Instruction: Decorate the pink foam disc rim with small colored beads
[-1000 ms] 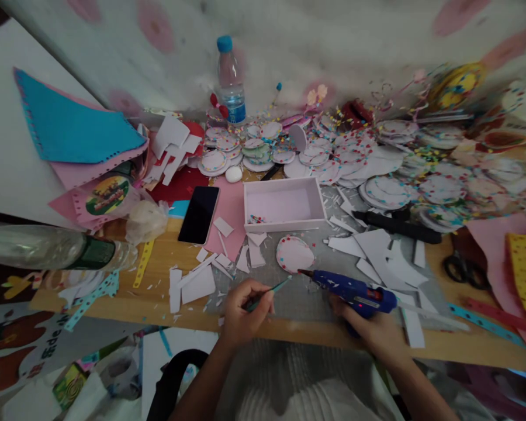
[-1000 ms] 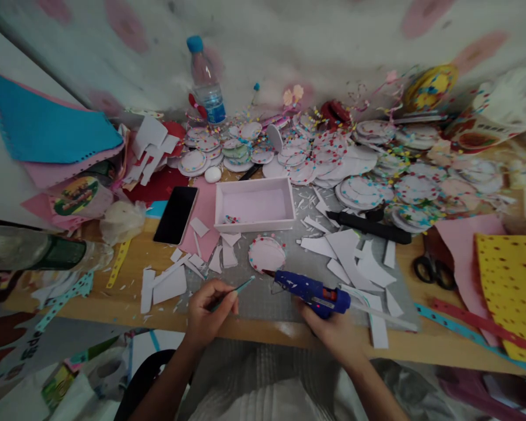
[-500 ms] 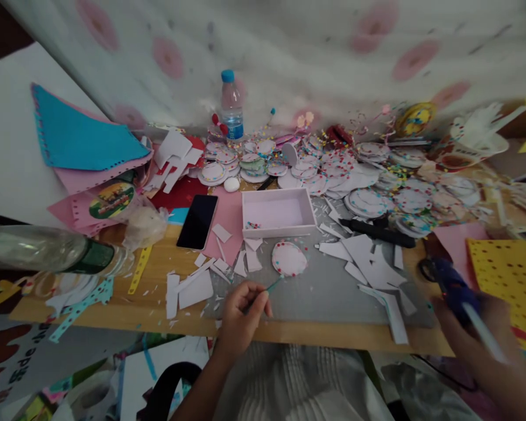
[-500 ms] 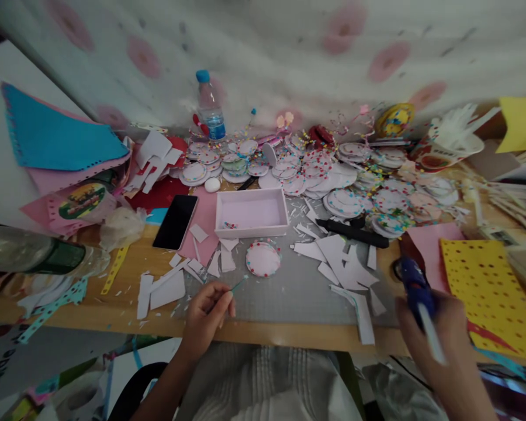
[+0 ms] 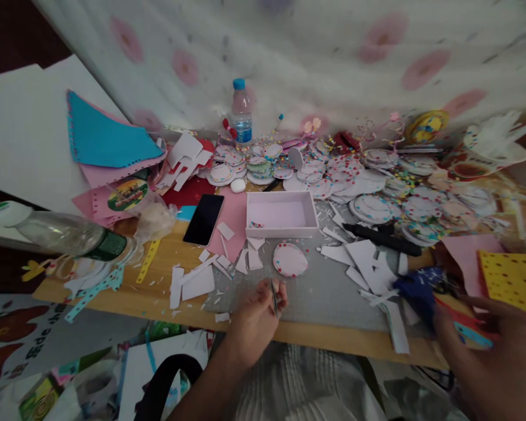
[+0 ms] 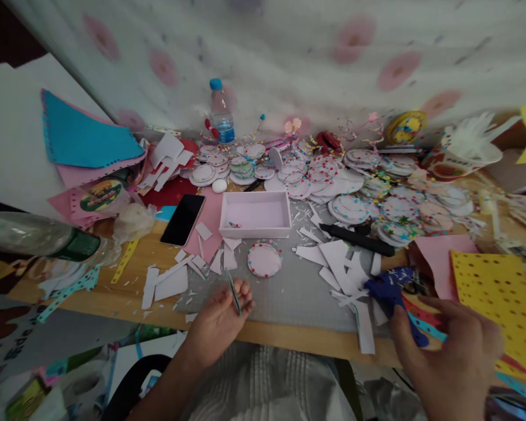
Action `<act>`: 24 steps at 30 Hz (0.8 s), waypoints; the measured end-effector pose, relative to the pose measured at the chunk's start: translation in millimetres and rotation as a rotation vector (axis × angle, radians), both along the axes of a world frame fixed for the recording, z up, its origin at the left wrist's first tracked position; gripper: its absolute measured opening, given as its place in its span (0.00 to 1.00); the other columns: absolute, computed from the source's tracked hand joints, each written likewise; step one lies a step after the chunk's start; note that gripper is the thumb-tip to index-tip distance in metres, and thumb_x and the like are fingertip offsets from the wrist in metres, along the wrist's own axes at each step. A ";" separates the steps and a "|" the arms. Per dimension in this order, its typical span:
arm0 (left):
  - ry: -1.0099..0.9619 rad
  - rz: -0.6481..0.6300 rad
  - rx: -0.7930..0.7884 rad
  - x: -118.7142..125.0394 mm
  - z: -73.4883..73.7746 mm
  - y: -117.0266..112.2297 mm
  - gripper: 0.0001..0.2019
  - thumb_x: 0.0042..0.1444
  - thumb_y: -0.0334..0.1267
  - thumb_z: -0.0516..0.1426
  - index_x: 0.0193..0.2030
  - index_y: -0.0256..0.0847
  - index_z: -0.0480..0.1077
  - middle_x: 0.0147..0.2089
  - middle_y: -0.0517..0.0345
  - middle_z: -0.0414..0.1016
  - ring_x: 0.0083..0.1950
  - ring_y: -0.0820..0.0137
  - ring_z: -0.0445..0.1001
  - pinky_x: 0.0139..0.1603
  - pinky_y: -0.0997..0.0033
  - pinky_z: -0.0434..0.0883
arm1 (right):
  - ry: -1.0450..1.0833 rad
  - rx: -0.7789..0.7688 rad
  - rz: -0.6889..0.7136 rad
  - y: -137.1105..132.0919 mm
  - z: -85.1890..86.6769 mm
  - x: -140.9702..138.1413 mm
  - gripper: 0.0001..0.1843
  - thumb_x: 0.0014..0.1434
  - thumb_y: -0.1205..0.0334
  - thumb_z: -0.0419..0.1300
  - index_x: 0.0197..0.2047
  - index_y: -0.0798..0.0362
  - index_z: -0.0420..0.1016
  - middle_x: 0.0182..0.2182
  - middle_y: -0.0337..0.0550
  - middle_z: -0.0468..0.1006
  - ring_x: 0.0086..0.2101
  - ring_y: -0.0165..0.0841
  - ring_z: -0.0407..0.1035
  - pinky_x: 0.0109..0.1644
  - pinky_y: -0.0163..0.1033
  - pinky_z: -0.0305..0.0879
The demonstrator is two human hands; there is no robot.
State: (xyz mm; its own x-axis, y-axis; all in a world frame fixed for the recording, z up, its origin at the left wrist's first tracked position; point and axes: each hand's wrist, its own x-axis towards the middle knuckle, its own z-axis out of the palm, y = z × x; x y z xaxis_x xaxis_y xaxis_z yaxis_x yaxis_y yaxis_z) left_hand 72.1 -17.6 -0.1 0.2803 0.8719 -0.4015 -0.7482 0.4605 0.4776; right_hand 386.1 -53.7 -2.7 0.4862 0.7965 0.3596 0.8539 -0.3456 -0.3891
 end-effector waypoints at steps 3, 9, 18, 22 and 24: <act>-0.210 -0.008 -0.089 12.5 4.9 2.0 0.12 0.44 0.36 0.69 0.33 0.40 0.72 0.39 0.60 0.69 0.43 0.74 0.69 0.49 0.71 0.66 | 0.574 0.025 0.277 -6.2 23.7 -50.4 0.11 0.55 0.49 0.59 0.39 0.45 0.69 0.34 0.47 0.74 0.35 0.42 0.70 0.39 0.47 0.68; -0.257 -0.094 -0.125 33.9 18.9 -0.8 0.14 0.41 0.40 0.71 0.32 0.42 0.72 0.45 0.59 0.72 0.48 0.69 0.70 0.48 0.69 0.68 | 1.207 -0.229 0.652 9.9 35.7 -135.7 0.13 0.62 0.50 0.55 0.33 0.51 0.71 0.25 0.39 0.72 0.25 0.30 0.66 0.29 0.34 0.62; -0.143 -0.083 -0.061 34.2 17.9 -4.5 0.16 0.40 0.44 0.71 0.30 0.42 0.70 0.47 0.56 0.72 0.50 0.65 0.70 0.48 0.68 0.69 | 1.404 -0.413 0.687 22.1 28.2 -154.7 0.23 0.59 0.42 0.56 0.25 0.52 0.64 0.17 0.32 0.58 0.19 0.24 0.51 0.21 0.31 0.49; -0.137 -0.102 -0.071 36.1 15.7 -4.9 0.16 0.40 0.45 0.70 0.29 0.41 0.70 0.47 0.55 0.71 0.43 0.67 0.71 0.41 0.71 0.70 | 1.500 -0.458 0.619 16.4 23.7 -153.4 0.25 0.56 0.40 0.58 0.22 0.54 0.66 0.15 0.31 0.55 0.18 0.23 0.49 0.21 0.31 0.46; -0.125 -0.116 -0.039 37.2 17.2 -3.3 0.16 0.41 0.46 0.70 0.28 0.41 0.71 0.47 0.55 0.71 0.38 0.70 0.70 0.34 0.73 0.70 | 1.663 -0.476 0.547 14.7 20.4 -152.6 0.23 0.56 0.41 0.59 0.26 0.54 0.68 0.16 0.32 0.58 0.18 0.22 0.49 0.20 0.29 0.43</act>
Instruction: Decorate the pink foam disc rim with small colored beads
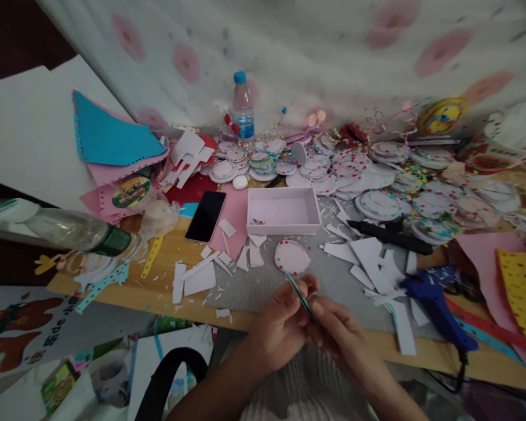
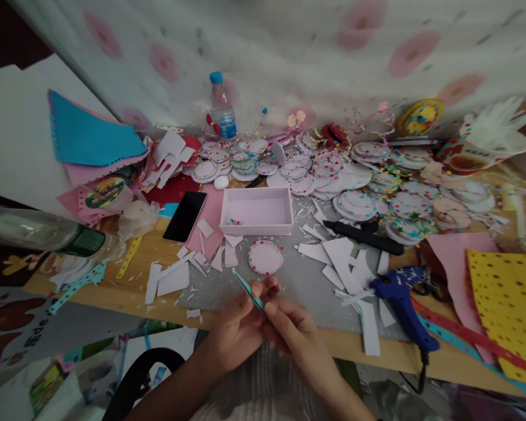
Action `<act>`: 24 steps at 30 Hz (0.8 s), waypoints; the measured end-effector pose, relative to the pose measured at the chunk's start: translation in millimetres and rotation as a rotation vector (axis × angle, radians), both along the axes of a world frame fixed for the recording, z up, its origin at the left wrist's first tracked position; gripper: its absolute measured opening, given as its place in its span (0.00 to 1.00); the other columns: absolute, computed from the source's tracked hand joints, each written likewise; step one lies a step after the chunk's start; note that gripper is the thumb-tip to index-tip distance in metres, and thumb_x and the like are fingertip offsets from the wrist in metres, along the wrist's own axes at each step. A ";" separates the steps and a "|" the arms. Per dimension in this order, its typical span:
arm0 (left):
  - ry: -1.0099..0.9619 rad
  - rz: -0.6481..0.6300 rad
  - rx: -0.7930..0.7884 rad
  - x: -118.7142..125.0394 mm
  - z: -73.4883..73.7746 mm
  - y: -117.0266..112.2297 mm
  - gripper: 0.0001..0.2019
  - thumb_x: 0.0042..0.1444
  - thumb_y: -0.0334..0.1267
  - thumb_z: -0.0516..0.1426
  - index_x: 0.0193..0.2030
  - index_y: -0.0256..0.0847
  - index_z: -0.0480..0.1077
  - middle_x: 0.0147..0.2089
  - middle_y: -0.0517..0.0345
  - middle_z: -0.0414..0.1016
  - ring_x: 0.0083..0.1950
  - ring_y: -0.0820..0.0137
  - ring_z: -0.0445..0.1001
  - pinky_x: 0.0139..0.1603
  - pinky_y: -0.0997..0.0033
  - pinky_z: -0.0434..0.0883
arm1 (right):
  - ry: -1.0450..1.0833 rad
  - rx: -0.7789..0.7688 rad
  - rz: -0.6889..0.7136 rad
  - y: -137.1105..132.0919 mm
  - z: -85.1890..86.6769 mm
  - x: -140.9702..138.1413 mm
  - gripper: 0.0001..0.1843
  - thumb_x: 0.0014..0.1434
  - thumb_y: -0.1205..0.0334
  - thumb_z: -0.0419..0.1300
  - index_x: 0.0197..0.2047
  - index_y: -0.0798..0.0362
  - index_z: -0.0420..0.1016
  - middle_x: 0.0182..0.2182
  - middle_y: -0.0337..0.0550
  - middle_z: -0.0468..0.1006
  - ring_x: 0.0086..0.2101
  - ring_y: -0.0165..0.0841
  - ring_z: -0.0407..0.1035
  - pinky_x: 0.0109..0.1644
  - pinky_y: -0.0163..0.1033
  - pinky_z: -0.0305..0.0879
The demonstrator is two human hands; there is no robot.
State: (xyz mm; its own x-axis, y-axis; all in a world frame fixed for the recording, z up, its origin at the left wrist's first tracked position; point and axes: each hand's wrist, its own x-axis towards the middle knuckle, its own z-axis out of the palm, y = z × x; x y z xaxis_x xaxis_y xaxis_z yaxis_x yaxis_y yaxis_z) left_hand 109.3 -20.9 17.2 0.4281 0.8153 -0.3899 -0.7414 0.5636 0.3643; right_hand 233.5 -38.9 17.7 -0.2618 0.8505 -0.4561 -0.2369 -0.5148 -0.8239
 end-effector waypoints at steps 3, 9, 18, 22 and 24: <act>0.091 -0.046 0.063 2.4 4.7 3.4 0.17 0.41 0.48 0.70 0.28 0.39 0.72 0.48 0.55 0.70 0.32 0.75 0.68 0.28 0.76 0.67 | 0.232 -0.131 -0.023 2.2 -2.2 0.1 0.19 0.55 0.44 0.62 0.34 0.53 0.71 0.18 0.31 0.62 0.15 0.19 0.46 0.16 0.27 0.37; 0.356 0.005 0.171 5.8 8.0 5.7 0.19 0.46 0.50 0.67 0.39 0.39 0.76 0.47 0.50 0.73 0.45 0.64 0.73 0.43 0.69 0.71 | 0.599 -0.237 -0.079 14.6 -2.6 -0.5 0.17 0.51 0.52 0.68 0.28 0.52 0.66 0.15 0.25 0.48 0.15 0.17 0.31 0.13 0.22 0.33; 0.655 0.031 -0.050 -21.9 -15.7 4.9 0.17 0.46 0.46 0.66 0.37 0.35 0.72 0.30 0.57 0.74 0.28 0.75 0.70 0.27 0.76 0.65 | 0.508 -0.108 -0.303 48.0 0.6 24.1 0.11 0.53 0.62 0.66 0.27 0.52 0.66 0.18 0.27 0.45 0.17 0.21 0.33 0.13 0.21 0.42; 0.538 -0.046 -0.105 -17.3 -15.3 16.6 0.23 0.46 0.52 0.65 0.39 0.32 0.73 0.30 0.55 0.76 0.24 0.77 0.69 0.24 0.78 0.62 | 0.389 0.022 -0.319 67.3 5.2 22.7 0.07 0.51 0.62 0.67 0.31 0.53 0.72 0.17 0.26 0.47 0.16 0.20 0.35 0.13 0.22 0.42; 0.522 -0.050 -0.094 -11.6 -16.0 22.7 0.24 0.45 0.53 0.65 0.39 0.32 0.73 0.29 0.55 0.76 0.24 0.77 0.69 0.24 0.78 0.62 | 0.322 0.086 -0.311 76.0 6.9 18.9 0.08 0.52 0.61 0.67 0.33 0.53 0.73 0.16 0.26 0.49 0.15 0.18 0.37 0.14 0.22 0.41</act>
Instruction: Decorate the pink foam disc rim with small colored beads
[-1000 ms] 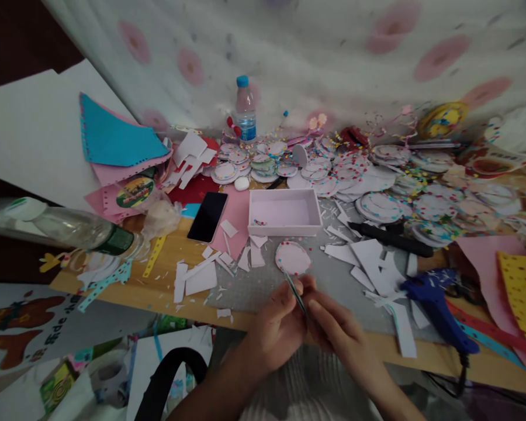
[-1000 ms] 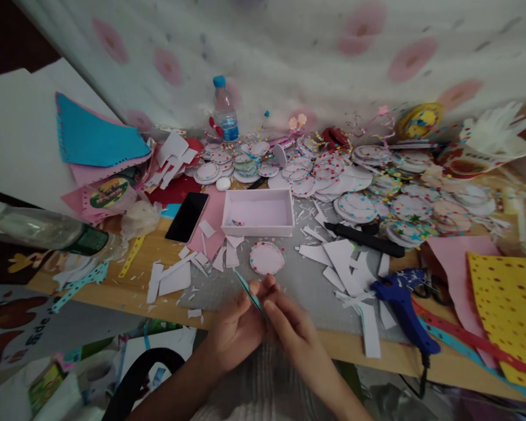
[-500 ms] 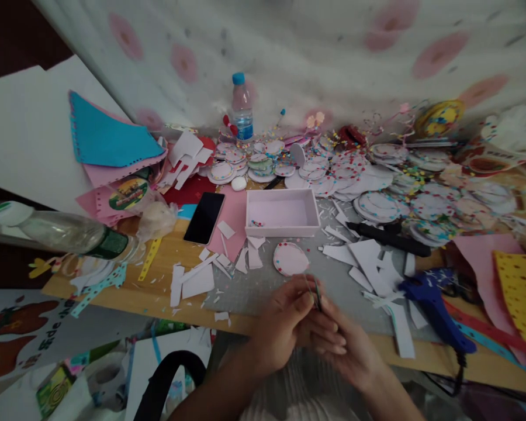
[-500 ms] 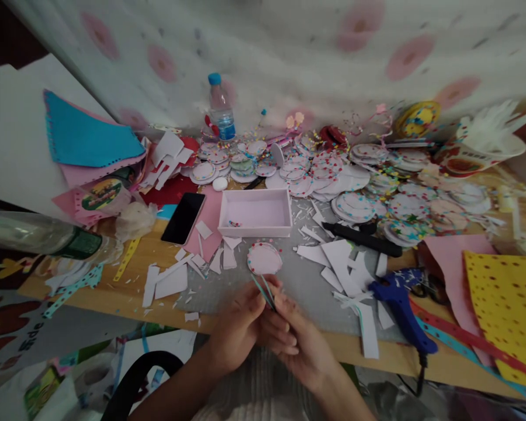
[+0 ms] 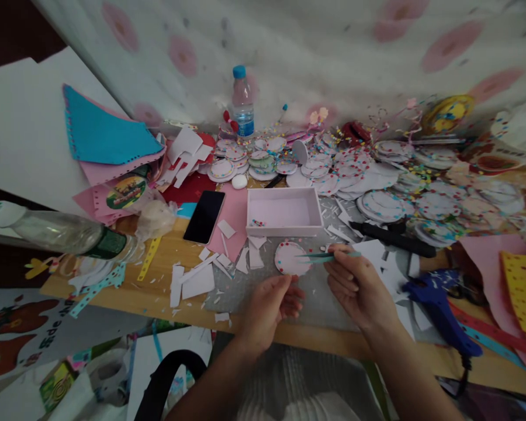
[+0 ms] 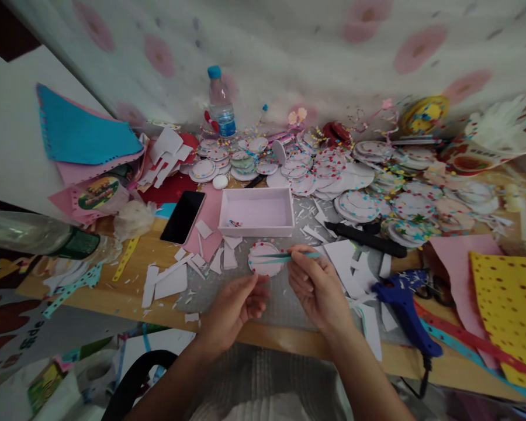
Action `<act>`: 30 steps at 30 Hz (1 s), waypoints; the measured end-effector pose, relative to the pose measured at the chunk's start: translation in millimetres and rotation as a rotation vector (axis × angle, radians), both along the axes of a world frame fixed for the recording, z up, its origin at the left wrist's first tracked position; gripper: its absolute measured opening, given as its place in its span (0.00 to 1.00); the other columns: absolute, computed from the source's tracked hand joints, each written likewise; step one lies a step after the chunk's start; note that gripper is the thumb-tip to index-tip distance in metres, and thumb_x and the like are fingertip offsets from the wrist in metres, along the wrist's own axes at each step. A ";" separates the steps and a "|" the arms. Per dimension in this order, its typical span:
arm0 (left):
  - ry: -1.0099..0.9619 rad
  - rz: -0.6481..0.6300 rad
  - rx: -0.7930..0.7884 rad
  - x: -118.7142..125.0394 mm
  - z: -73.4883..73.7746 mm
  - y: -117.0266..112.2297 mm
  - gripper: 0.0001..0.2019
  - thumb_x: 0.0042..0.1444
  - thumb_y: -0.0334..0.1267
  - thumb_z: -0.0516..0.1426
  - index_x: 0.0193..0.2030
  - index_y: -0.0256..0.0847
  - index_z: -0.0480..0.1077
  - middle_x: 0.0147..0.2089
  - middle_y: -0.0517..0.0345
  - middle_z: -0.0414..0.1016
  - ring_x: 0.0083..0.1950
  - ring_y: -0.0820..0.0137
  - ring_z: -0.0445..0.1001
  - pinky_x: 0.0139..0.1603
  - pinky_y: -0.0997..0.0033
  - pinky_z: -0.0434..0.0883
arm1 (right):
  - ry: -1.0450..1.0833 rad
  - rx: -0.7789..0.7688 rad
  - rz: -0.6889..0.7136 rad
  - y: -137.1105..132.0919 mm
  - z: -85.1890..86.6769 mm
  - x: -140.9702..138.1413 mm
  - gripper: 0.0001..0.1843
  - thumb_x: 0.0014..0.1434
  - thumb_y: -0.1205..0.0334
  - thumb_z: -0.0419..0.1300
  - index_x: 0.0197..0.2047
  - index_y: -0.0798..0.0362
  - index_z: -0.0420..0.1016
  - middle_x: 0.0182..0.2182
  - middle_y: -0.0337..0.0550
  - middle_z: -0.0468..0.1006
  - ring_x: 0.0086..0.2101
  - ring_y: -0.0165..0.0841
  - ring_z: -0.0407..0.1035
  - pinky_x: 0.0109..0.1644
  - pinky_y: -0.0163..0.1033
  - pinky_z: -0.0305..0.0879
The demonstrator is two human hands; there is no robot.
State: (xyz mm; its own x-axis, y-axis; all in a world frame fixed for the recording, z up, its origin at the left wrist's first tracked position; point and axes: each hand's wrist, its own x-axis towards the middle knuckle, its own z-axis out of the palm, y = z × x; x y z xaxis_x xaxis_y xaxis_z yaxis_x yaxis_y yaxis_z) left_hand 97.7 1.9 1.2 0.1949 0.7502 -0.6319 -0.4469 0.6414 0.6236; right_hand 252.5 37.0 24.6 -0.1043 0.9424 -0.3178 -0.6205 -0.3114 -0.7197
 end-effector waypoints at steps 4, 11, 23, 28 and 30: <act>0.067 0.007 0.080 4.9 -5.5 8.6 0.21 0.46 0.53 0.64 0.33 0.33 0.73 0.25 0.59 0.72 0.22 0.78 0.66 0.22 0.78 0.61 | -0.161 0.086 -0.083 13.3 -1.2 -8.6 0.12 0.54 0.56 0.65 0.28 0.53 0.69 0.15 0.29 0.59 0.14 0.19 0.48 0.15 0.25 0.43; 0.219 -0.068 0.248 -5.6 -11.7 17.4 0.17 0.53 0.51 0.59 0.29 0.36 0.68 0.20 0.64 0.67 0.19 0.78 0.64 0.19 0.79 0.60 | -0.444 0.340 -0.273 18.6 -21.9 -16.0 0.08 0.61 0.57 0.59 0.33 0.50 0.68 0.24 0.34 0.71 0.19 0.23 0.62 0.21 0.30 0.57; 0.423 -0.160 0.337 -1.5 -21.2 5.0 0.15 0.62 0.49 0.49 0.34 0.39 0.64 0.18 0.68 0.63 0.15 0.80 0.59 0.15 0.81 0.56 | -0.875 0.615 -0.436 6.8 -35.3 -20.4 0.05 0.60 0.68 0.58 0.38 0.50 0.67 0.30 0.37 0.69 0.24 0.27 0.67 0.26 0.35 0.64; 0.504 -0.180 0.437 0.5 -23.2 1.6 0.13 0.64 0.44 0.48 0.36 0.38 0.66 0.20 0.67 0.64 0.17 0.79 0.61 0.19 0.80 0.59 | -1.018 0.634 -0.373 4.6 -42.8 -20.2 0.05 0.59 0.68 0.59 0.37 0.50 0.66 0.29 0.35 0.69 0.24 0.27 0.67 0.29 0.37 0.65; 0.504 -0.176 0.443 0.3 -24.5 1.2 0.13 0.64 0.44 0.48 0.36 0.38 0.66 0.19 0.67 0.64 0.17 0.79 0.61 0.19 0.80 0.59 | -1.068 0.626 -0.388 4.2 -45.2 -19.7 0.05 0.59 0.66 0.60 0.38 0.50 0.66 0.30 0.35 0.69 0.25 0.28 0.68 0.30 0.37 0.65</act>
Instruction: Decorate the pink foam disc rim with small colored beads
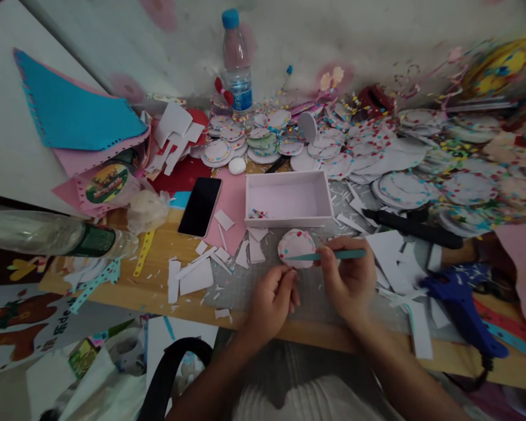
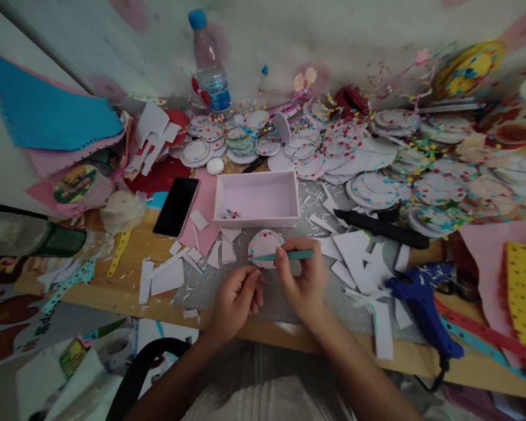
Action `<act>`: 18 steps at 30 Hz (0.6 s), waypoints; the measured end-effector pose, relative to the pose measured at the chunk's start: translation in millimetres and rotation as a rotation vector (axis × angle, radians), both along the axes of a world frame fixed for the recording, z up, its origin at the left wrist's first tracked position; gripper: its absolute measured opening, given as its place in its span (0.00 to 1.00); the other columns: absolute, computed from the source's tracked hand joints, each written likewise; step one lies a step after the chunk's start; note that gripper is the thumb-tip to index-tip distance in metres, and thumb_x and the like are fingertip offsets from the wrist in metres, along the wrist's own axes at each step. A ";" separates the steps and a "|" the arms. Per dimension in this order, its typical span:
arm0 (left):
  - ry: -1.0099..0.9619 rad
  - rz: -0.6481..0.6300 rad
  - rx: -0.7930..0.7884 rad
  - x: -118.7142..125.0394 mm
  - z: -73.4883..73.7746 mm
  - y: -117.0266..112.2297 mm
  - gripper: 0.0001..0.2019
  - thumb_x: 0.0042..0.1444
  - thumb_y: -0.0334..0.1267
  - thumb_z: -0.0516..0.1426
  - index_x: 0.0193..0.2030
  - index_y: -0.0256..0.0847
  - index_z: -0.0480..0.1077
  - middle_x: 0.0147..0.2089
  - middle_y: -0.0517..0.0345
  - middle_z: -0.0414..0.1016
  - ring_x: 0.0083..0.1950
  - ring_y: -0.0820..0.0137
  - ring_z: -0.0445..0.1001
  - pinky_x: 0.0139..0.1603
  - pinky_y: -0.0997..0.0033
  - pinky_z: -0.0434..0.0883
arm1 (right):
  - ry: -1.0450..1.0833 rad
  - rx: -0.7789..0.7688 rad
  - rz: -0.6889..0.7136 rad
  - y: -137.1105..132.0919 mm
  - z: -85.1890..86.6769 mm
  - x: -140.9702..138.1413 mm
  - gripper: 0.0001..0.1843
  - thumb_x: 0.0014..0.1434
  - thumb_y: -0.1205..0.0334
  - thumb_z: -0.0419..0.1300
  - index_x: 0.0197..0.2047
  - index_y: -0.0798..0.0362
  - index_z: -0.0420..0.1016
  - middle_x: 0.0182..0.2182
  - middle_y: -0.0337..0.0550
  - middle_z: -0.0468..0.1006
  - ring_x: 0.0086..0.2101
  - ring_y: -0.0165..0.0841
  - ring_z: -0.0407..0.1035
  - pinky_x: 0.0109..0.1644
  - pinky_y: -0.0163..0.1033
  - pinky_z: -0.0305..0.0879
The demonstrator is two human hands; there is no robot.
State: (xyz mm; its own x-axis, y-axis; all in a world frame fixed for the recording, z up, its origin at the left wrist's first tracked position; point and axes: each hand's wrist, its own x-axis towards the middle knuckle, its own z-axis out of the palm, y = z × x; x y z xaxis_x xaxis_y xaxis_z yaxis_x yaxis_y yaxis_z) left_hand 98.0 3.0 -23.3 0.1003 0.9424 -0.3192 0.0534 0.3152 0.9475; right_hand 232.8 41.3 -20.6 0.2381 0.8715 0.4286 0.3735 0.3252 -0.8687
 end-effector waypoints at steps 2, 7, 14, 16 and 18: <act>-0.011 0.001 -0.002 -0.4 -1.5 -0.1 0.13 0.65 0.44 0.48 0.35 0.38 0.65 0.19 0.67 0.63 0.17 0.79 0.61 0.19 0.80 0.59 | -0.029 -0.009 -0.029 0.2 -1.8 0.4 0.05 0.58 0.65 0.60 0.38 0.50 0.66 0.30 0.36 0.69 0.27 0.29 0.68 0.30 0.38 0.65; -0.015 0.003 -0.006 -0.8 -3.5 0.3 0.13 0.65 0.44 0.48 0.36 0.38 0.66 0.19 0.68 0.63 0.17 0.79 0.61 0.18 0.81 0.59 | -0.092 0.007 -0.049 1.3 -2.5 0.3 0.04 0.59 0.64 0.60 0.37 0.50 0.67 0.30 0.37 0.69 0.28 0.30 0.66 0.31 0.38 0.65; -0.015 0.004 -0.008 -0.5 -2.0 0.7 0.13 0.65 0.44 0.48 0.36 0.38 0.66 0.19 0.67 0.63 0.17 0.79 0.60 0.19 0.80 0.59 | -0.116 0.006 -0.033 1.1 -2.3 0.9 0.04 0.58 0.66 0.60 0.38 0.49 0.68 0.31 0.37 0.69 0.30 0.30 0.67 0.33 0.39 0.64; -0.016 0.000 -0.007 -0.7 -2.7 0.6 0.13 0.65 0.44 0.48 0.36 0.38 0.66 0.19 0.67 0.63 0.17 0.79 0.60 0.19 0.80 0.59 | -0.125 0.003 -0.022 1.0 -2.0 1.1 0.04 0.58 0.66 0.59 0.38 0.49 0.69 0.31 0.37 0.69 0.30 0.31 0.67 0.34 0.39 0.64; -0.018 -0.005 -0.004 -0.9 -3.5 0.5 0.13 0.65 0.44 0.48 0.36 0.38 0.66 0.19 0.67 0.63 0.17 0.79 0.60 0.19 0.80 0.59 | -0.136 -0.005 -0.018 0.7 -1.3 1.1 0.04 0.59 0.66 0.59 0.39 0.49 0.69 0.31 0.38 0.69 0.30 0.31 0.67 0.34 0.39 0.64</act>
